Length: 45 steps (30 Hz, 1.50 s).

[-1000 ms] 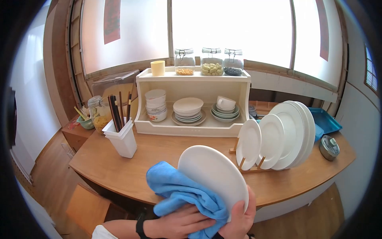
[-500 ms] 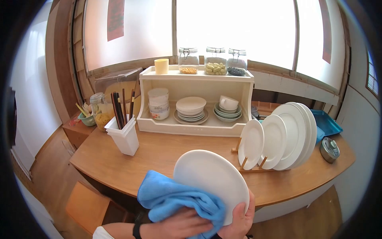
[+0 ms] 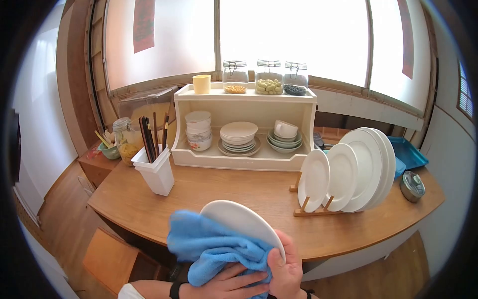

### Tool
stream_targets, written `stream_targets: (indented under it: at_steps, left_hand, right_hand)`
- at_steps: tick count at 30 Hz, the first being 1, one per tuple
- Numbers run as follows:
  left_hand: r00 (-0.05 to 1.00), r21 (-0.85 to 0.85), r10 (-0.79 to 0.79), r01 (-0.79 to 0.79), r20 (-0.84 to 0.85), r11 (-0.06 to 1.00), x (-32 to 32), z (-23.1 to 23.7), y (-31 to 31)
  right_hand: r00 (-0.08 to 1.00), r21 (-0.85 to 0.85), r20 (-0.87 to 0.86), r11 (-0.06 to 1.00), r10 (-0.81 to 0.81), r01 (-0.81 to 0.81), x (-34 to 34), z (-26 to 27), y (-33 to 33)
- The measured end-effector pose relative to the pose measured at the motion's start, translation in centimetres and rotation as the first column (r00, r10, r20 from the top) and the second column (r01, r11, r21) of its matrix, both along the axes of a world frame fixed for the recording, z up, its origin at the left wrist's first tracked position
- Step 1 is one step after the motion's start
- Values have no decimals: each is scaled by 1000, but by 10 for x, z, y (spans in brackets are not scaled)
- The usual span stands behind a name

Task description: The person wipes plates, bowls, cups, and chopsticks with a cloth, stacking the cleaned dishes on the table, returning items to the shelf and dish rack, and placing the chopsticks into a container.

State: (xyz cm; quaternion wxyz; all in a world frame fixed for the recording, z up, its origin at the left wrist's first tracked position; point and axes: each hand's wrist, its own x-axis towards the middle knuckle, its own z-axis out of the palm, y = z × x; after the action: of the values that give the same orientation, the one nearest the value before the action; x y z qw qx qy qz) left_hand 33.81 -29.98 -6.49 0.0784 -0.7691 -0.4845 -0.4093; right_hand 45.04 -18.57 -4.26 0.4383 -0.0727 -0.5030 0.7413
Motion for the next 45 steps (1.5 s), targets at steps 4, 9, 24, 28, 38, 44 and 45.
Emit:
stream_targets:
  at_steps: [4, 9, 24, 28, 38, 44, 45]
  left_hand:
    - [970, -74, -109, 95, -218, 993, -34, 15, 2]
    - [895, -98, -61, 20, -442, 995, -58, 58, 8]
    - [484, -48, 25, 37, 874, 998, -11, -36, -13]
    - [248, 6, 2, -32, 969, 999, -1, -54, -13]
    - [265, 45, -31, -48, 964, 998, -50, 9, 0]
    - [713, -69, 136, -123, 688, 990, -54, 12, -12]
    - [613, -55, 143, -160, 777, 986, -48, 3, -12]
  right_hand:
    - [999, 104, 1, 993, 50, -50, -1, -19, 0]
    - [993, 29, 64, 994, 104, -106, 3, -20, -5]
    - [897, -195, -171, 906, -408, 375, -6, -15, -6]
    - [899, -96, -129, 908, -418, 408, -14, -36, -9]
    - [986, 255, -27, 952, -165, 167, -1, -52, -1]
    - [1000, -62, 4, 998, -19, 20, 4, -36, 24]
    - [996, -30, -30, 997, -78, 77, 2, -38, 24]
